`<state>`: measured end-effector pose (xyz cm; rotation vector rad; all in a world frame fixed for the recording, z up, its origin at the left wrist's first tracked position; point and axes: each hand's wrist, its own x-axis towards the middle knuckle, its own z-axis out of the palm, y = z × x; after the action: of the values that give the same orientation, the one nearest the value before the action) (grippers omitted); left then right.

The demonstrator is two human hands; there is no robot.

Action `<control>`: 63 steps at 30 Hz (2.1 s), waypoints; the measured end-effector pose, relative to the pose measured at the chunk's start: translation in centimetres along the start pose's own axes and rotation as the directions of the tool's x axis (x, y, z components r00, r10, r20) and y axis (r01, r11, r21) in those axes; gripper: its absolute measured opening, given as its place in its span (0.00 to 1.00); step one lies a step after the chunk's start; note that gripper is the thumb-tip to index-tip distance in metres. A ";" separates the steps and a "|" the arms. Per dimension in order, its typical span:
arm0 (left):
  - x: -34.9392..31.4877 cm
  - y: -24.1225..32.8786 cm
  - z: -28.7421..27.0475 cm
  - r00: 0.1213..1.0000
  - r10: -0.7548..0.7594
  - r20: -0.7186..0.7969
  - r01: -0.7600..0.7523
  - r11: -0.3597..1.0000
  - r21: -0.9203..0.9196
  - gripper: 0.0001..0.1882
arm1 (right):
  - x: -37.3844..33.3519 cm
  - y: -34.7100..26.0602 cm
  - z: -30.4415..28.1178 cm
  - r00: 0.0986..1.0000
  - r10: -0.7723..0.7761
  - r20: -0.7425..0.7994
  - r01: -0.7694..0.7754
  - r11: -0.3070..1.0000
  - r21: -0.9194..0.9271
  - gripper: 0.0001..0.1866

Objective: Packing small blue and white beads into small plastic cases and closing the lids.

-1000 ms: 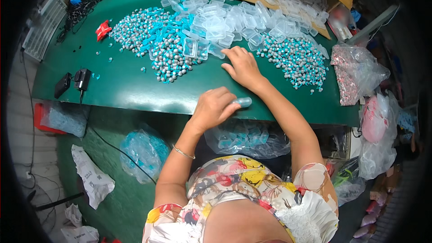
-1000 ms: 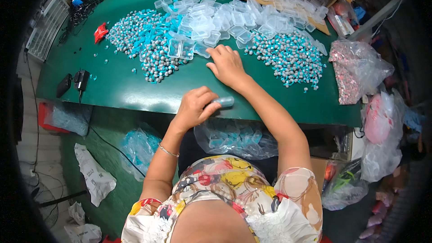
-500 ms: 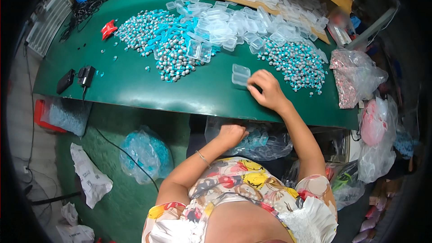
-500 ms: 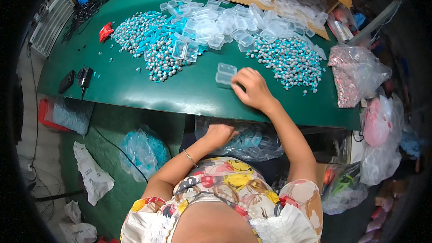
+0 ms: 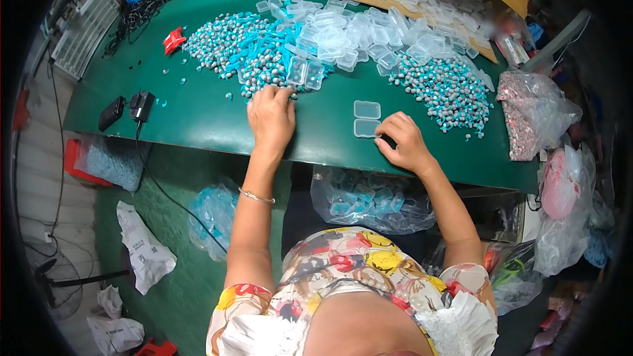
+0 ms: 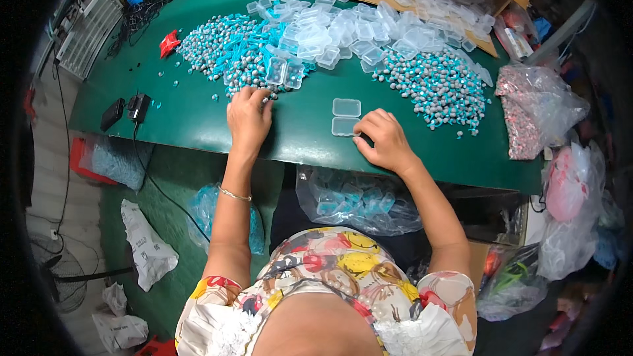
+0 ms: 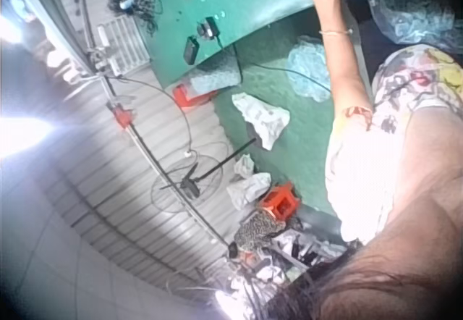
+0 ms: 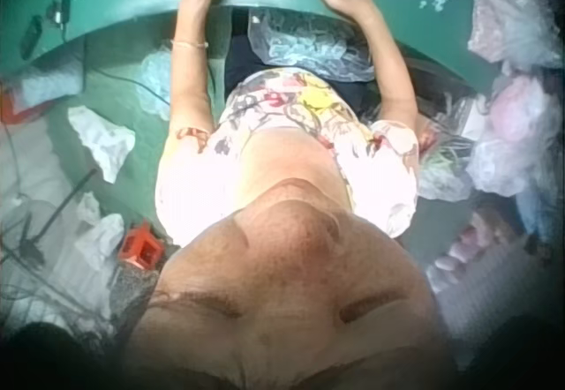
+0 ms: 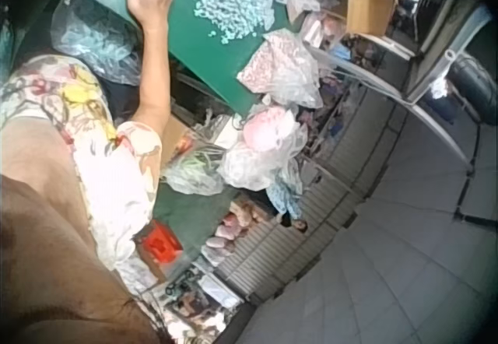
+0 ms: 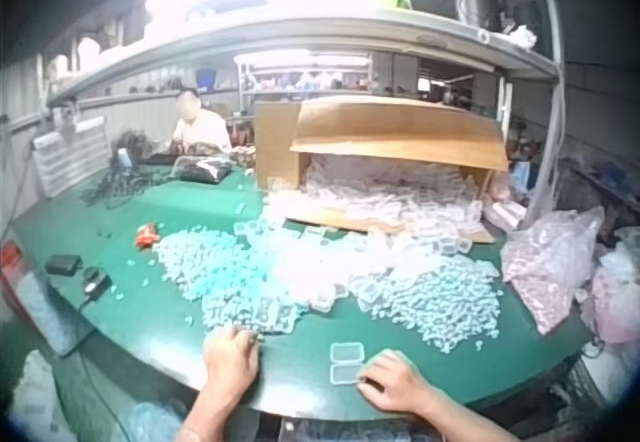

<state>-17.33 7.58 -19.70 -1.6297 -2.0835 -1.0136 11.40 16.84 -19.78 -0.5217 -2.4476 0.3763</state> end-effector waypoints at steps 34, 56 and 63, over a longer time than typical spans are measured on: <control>-2.2 2.7 1.7 0.991 0.003 0.137 0.059 0.892 -0.447 0.08 | 4.9 7.0 1.0 0.952 0.143 -0.269 -0.239 0.899 -0.366 0.08; -1.8 7.8 3.6 0.924 0.157 0.349 0.125 0.738 -0.663 0.06 | 0.0 -2.5 1.4 0.924 0.338 -0.178 -0.345 0.939 -0.006 0.06; -2.4 8.5 4.4 0.953 0.156 0.260 0.027 0.811 -0.585 0.05 | 0.7 -2.5 2.6 0.950 0.231 -0.211 -0.277 0.935 -0.223 0.06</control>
<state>-7.87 9.82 -21.42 -2.2551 -1.9780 -1.5877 8.61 14.57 -20.56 -0.9466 -2.2648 0.1134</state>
